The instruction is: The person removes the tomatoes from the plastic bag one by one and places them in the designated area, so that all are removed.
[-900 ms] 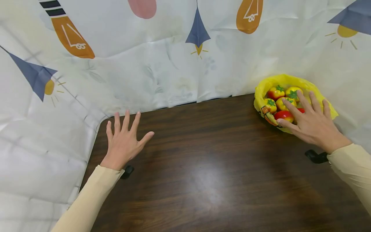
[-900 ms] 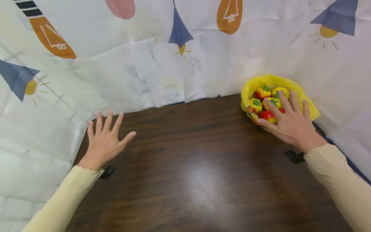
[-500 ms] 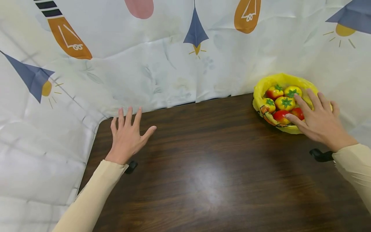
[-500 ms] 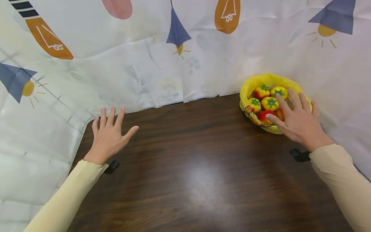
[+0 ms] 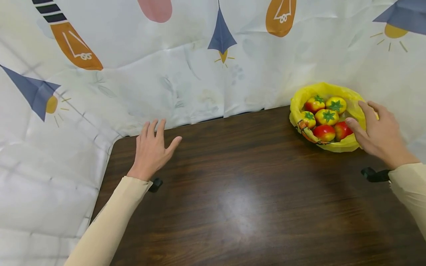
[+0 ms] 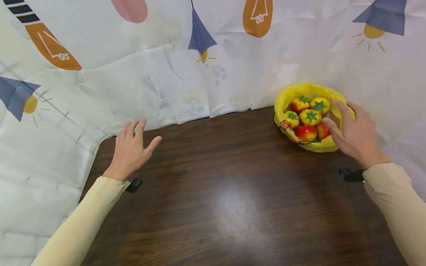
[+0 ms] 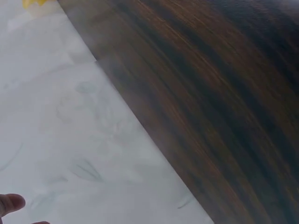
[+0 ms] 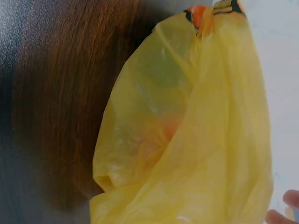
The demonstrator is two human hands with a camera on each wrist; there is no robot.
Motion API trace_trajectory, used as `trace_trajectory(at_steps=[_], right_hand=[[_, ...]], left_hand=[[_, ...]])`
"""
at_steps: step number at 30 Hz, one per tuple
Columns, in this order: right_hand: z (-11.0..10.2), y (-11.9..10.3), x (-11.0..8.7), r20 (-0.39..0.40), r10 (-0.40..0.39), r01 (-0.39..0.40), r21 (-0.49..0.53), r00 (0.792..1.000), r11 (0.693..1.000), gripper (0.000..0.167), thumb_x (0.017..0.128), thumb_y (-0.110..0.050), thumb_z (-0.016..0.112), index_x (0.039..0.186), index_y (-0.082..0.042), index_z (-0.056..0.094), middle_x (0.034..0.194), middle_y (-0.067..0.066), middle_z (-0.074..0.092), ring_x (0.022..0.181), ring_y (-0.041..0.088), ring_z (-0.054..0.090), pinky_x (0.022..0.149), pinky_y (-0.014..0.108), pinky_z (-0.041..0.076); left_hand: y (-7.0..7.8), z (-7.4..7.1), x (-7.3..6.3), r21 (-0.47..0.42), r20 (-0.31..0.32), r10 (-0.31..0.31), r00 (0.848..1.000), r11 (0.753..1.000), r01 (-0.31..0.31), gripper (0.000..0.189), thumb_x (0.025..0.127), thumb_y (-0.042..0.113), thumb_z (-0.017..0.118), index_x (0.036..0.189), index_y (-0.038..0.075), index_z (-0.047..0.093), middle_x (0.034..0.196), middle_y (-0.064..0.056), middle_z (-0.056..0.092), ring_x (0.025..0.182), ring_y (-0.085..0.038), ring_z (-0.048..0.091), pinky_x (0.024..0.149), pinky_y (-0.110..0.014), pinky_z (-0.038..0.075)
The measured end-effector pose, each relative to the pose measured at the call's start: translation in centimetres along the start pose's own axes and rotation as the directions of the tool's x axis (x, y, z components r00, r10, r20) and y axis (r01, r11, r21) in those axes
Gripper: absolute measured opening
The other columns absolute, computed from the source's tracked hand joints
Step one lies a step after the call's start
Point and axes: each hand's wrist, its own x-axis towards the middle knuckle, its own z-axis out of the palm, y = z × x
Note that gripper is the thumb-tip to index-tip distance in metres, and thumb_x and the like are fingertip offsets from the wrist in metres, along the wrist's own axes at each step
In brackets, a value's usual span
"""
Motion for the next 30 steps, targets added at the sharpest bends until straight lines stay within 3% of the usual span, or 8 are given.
trace_trajectory(at_steps=[4,11,18,22,25,26,28,30], right_hand=[[-0.1,0.6,0.0,-0.046,0.05,-0.045,0.108,0.998,0.993,0.087,0.107,-0.062,0.03,0.162,0.004,0.019,0.164,0.04,0.013,0.149,0.064,0.015,0.118,0.079,0.014],[-0.5,1.3,0.3,-0.083,0.184,-0.167,0.183,0.979,0.969,0.081,0.109,-0.059,0.023,0.163,0.002,0.02,0.162,0.04,0.018,0.139,0.067,0.029,0.108,0.081,0.025],[-0.6,1.9,0.5,-0.046,0.342,-0.323,0.225,0.939,0.919,0.074,0.109,-0.052,0.027,0.165,-0.003,0.017,0.167,0.032,0.023,0.145,0.062,0.033,0.108,0.078,0.035],[-0.8,2.4,0.3,0.003,0.402,-0.391,0.243,0.916,0.888,0.082,0.106,-0.057,0.034,0.166,-0.005,0.013,0.169,0.029,0.021,0.149,0.058,0.032,0.104,0.076,0.04],[-0.9,2.7,0.1,0.027,0.42,-0.413,0.249,0.907,0.876,0.086,0.104,-0.057,0.04,0.165,-0.004,0.012,0.169,0.03,0.021,0.147,0.058,0.034,0.081,0.043,0.06],[-0.9,2.8,0.1,0.033,0.43,-0.425,0.246,0.902,0.871,0.087,0.103,-0.058,0.041,0.165,-0.004,0.013,0.169,0.03,0.021,0.147,0.057,0.035,0.07,0.03,0.057],[-1.0,2.9,0.0,0.041,0.441,-0.437,0.248,0.897,0.865,0.088,0.102,-0.058,0.044,0.165,-0.003,0.014,0.168,0.03,0.021,0.146,0.057,0.036,0.055,0.013,0.039],[-1.1,3.1,0.0,0.044,0.445,-0.442,0.237,0.894,0.865,0.089,0.102,-0.057,0.045,0.164,-0.001,0.015,0.167,0.033,0.021,0.144,0.058,0.037,0.055,0.01,0.03]], left_hand=[[0.5,0.4,0.6,-0.009,-0.032,0.042,0.999,0.999,-0.043,0.077,0.102,0.057,0.055,0.157,0.006,0.035,0.156,-0.028,0.041,0.146,-0.052,0.036,0.105,-0.073,0.039],[2.2,0.8,2.0,-0.103,-0.026,0.079,0.997,0.991,-0.081,0.076,0.103,0.054,0.054,0.156,0.003,0.037,0.155,-0.026,0.044,0.142,-0.049,0.044,0.114,-0.066,0.037],[4.2,0.9,3.5,-0.275,0.07,0.031,0.997,0.961,-0.011,0.08,0.104,0.065,0.041,0.162,0.012,0.029,0.162,-0.021,0.039,0.149,-0.044,0.037,0.121,-0.062,0.03],[5.2,1.1,4.1,-0.385,0.11,0.014,0.994,0.922,0.03,0.079,0.104,0.068,0.034,0.164,0.018,0.025,0.164,-0.017,0.037,0.15,-0.041,0.037,0.118,-0.062,0.034],[5.8,1.3,4.5,-0.482,0.113,0.009,0.994,0.875,0.047,0.074,0.105,0.067,0.03,0.163,0.02,0.027,0.161,-0.015,0.041,0.148,-0.036,0.042,0.115,-0.059,0.04],[6.0,1.3,4.6,-0.513,0.116,0.009,0.993,0.857,0.052,0.073,0.106,0.066,0.028,0.163,0.02,0.028,0.159,-0.015,0.043,0.147,-0.035,0.044,0.115,-0.059,0.04],[6.3,1.4,4.8,-0.583,0.129,0.022,0.991,0.811,0.058,0.071,0.107,0.064,0.025,0.162,0.019,0.028,0.158,-0.015,0.046,0.145,-0.035,0.047,0.114,-0.058,0.042],[6.7,1.5,5.1,-0.659,0.147,0.037,0.988,0.749,0.07,0.069,0.108,0.063,0.023,0.161,0.019,0.029,0.157,-0.014,0.047,0.144,-0.036,0.049,0.113,-0.056,0.043]])
